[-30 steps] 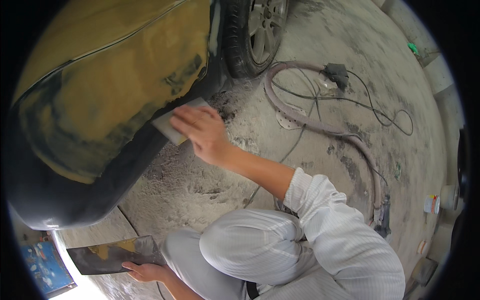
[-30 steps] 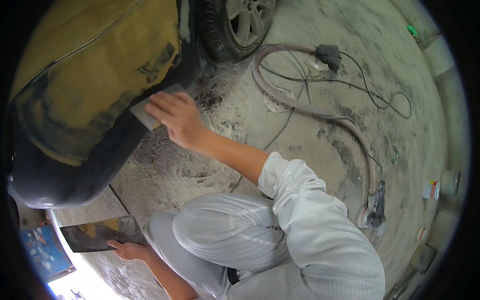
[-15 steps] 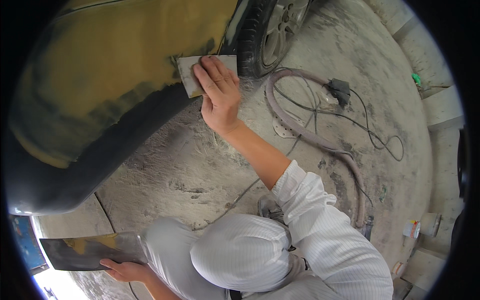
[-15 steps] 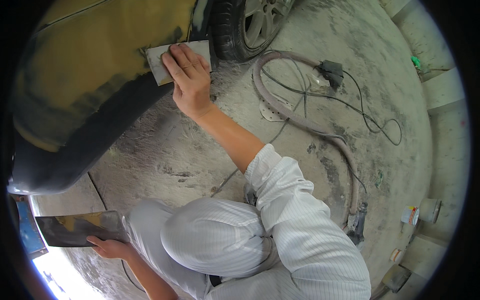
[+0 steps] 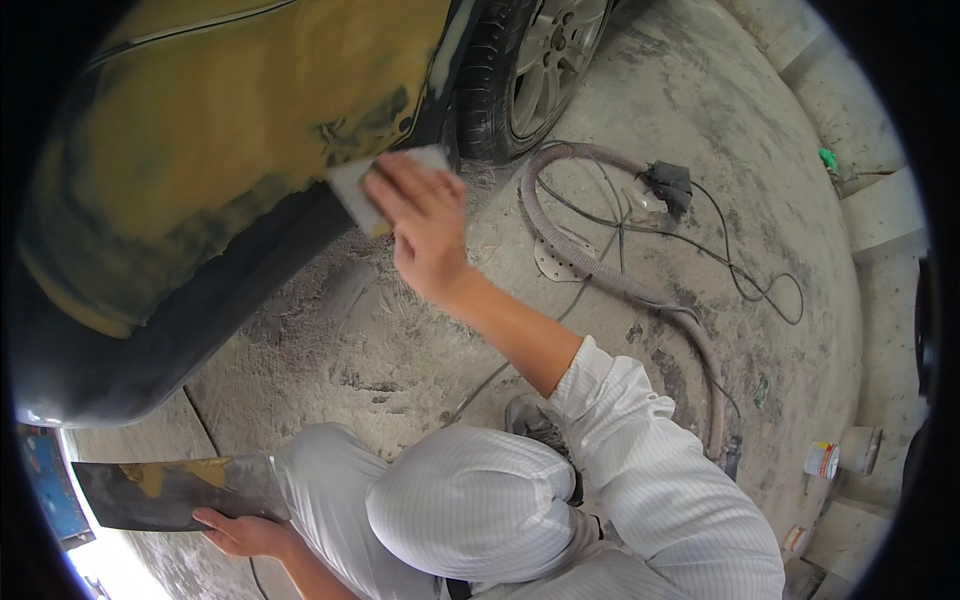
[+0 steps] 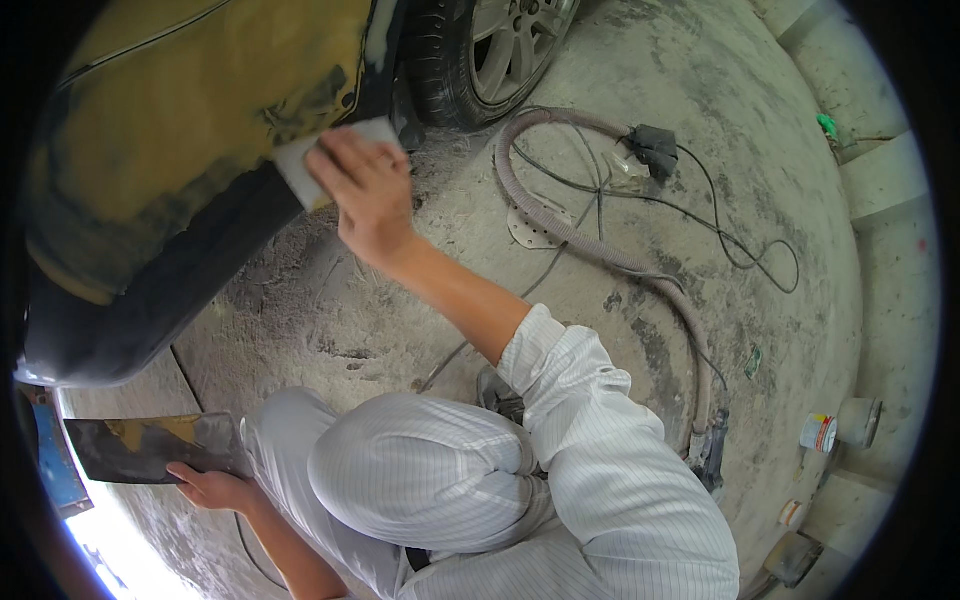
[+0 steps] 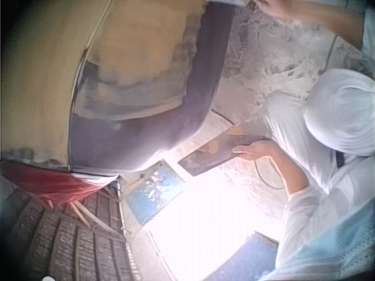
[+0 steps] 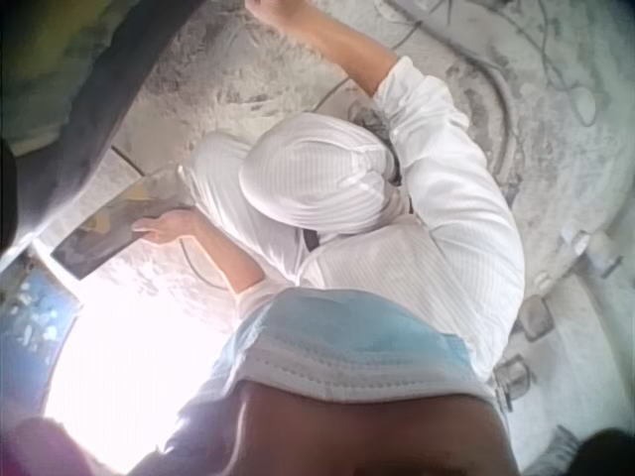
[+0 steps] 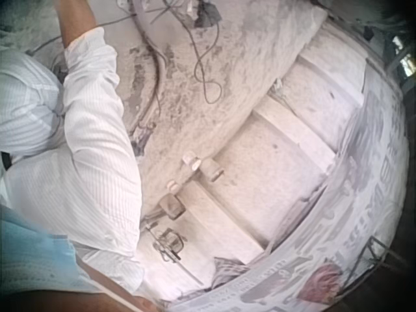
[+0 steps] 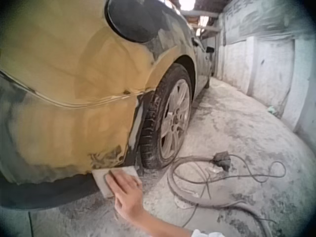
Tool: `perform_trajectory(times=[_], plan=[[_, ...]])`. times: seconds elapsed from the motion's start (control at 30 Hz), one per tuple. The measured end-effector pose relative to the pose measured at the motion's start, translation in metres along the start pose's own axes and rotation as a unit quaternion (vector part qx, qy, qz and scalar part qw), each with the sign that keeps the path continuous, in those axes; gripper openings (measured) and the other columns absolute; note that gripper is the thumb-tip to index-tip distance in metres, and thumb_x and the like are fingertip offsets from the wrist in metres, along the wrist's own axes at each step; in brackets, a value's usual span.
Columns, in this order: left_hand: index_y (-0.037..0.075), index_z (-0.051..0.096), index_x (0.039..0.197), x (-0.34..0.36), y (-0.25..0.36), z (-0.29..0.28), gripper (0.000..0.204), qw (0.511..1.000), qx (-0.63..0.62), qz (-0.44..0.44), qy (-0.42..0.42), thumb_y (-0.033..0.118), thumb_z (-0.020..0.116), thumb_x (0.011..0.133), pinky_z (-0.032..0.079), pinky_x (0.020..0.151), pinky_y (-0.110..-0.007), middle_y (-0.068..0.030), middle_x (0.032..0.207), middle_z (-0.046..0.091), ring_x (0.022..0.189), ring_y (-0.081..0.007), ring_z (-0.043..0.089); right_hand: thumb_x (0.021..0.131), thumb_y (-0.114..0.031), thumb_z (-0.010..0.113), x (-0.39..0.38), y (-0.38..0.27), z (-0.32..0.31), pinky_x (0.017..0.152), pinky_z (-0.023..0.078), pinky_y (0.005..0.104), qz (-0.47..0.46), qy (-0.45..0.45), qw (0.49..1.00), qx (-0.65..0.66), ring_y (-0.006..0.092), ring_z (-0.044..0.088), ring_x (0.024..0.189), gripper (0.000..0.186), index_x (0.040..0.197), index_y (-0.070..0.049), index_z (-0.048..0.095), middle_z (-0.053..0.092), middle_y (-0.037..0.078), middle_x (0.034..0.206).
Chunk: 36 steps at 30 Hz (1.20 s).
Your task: The person applies yellow body filler to the rear bumper of a dark-colored car using a metal spreader and a smaller plastic scraper. They repeatedly scoop filler from the spreader and smooth it into the damaged area around the fuel door and wheel arch.
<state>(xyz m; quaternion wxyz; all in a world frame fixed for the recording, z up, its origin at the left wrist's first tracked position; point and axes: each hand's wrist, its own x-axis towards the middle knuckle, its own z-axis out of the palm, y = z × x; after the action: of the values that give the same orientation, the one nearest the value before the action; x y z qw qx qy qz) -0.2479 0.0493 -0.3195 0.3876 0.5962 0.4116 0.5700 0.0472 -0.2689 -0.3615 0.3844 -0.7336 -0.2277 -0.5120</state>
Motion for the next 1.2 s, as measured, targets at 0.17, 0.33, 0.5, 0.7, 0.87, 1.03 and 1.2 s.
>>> perform_trajectory(times=[0.17, 0.33, 0.5, 0.7, 0.87, 1.03, 1.2], plan=[[-0.015, 0.070, 0.135, 0.005, -0.005, -0.008, 0.061, 1.000, 0.023, 0.001, 0.007, 0.042, 0.069, 0.115, 0.058, 0.106, -0.041, -0.0268, 0.139, 0.072, 0.118, -0.0315, 0.072, 0.095, 0.004, 0.068, 0.025, 0.033, 0.013, 0.113, 0.043, 0.0486, -0.007, 0.079, 0.994, -0.069, 0.0341, 0.068, 0.141, 0.048, 0.140, -0.010, 0.078, 0.076, 0.014, 0.145], [-0.014, 0.071, 0.130, 0.009, -0.007, -0.015, 0.056, 0.999, 0.035, 0.018, 0.022, 0.040, 0.068, 0.116, 0.057, 0.105, -0.039, -0.0227, 0.133, 0.073, 0.116, -0.0284, 0.072, 0.096, 0.003, 0.068, 0.011, 0.031, 0.028, 0.112, 0.044, 0.0478, 0.005, 0.057, 0.997, -0.050, 0.0332, 0.068, 0.141, 0.047, 0.140, -0.010, 0.078, 0.076, 0.014, 0.145], [-0.016, 0.067, 0.142, 0.004, -0.002, -0.011, 0.066, 1.000, 0.024, -0.004, -0.011, 0.045, 0.068, 0.115, 0.057, 0.109, -0.042, -0.0286, 0.144, 0.070, 0.124, -0.0338, 0.071, 0.096, 0.001, 0.070, 0.004, 0.009, 0.010, 0.112, 0.044, 0.0481, 0.031, 0.029, 0.999, -0.019, 0.0326, 0.067, 0.142, 0.046, 0.140, -0.009, 0.078, 0.077, 0.013, 0.144], [-0.013, 0.072, 0.133, 0.006, -0.011, -0.015, 0.055, 0.999, 0.040, 0.035, -0.004, 0.040, 0.066, 0.118, 0.056, 0.105, -0.040, -0.0231, 0.134, 0.074, 0.115, -0.0274, 0.071, 0.089, 0.010, 0.067, 0.024, 0.028, 0.015, 0.114, 0.041, 0.0497, 0.050, 0.081, 0.994, -0.060, 0.0343, 0.066, 0.144, 0.059, 0.145, -0.008, 0.074, 0.075, 0.014, 0.148], [-0.015, 0.071, 0.138, 0.010, -0.022, -0.026, 0.064, 0.998, 0.065, 0.011, 0.011, 0.046, 0.068, 0.116, 0.055, 0.107, -0.041, -0.0283, 0.137, 0.073, 0.120, -0.0334, 0.070, 0.087, 0.011, 0.068, 0.011, 0.030, 0.032, 0.113, 0.042, 0.0501, 0.039, 0.081, 0.992, -0.090, 0.0350, 0.066, 0.141, 0.060, 0.144, -0.007, 0.074, 0.074, 0.014, 0.148], [-0.014, 0.072, 0.138, 0.003, -0.018, -0.021, 0.065, 0.998, 0.055, -0.006, 0.006, 0.046, 0.068, 0.116, 0.055, 0.107, -0.040, -0.0275, 0.139, 0.073, 0.120, -0.0326, 0.071, 0.086, 0.011, 0.067, -0.006, 0.007, 0.014, 0.110, 0.044, 0.0506, 0.026, 0.023, 0.998, -0.045, 0.0368, 0.066, 0.139, 0.061, 0.145, -0.007, 0.073, 0.074, 0.015, 0.148], [-0.014, 0.072, 0.125, 0.002, -0.012, -0.017, 0.058, 0.998, 0.048, 0.028, -0.003, 0.043, 0.066, 0.118, 0.055, 0.103, -0.040, -0.0238, 0.128, 0.073, 0.111, -0.0278, 0.069, 0.086, 0.013, 0.064, 0.014, 0.015, 0.003, 0.114, 0.042, 0.0496, 0.070, 0.078, 0.993, -0.061, 0.0373, 0.065, 0.141, 0.064, 0.146, -0.007, 0.073, 0.075, 0.013, 0.148]])
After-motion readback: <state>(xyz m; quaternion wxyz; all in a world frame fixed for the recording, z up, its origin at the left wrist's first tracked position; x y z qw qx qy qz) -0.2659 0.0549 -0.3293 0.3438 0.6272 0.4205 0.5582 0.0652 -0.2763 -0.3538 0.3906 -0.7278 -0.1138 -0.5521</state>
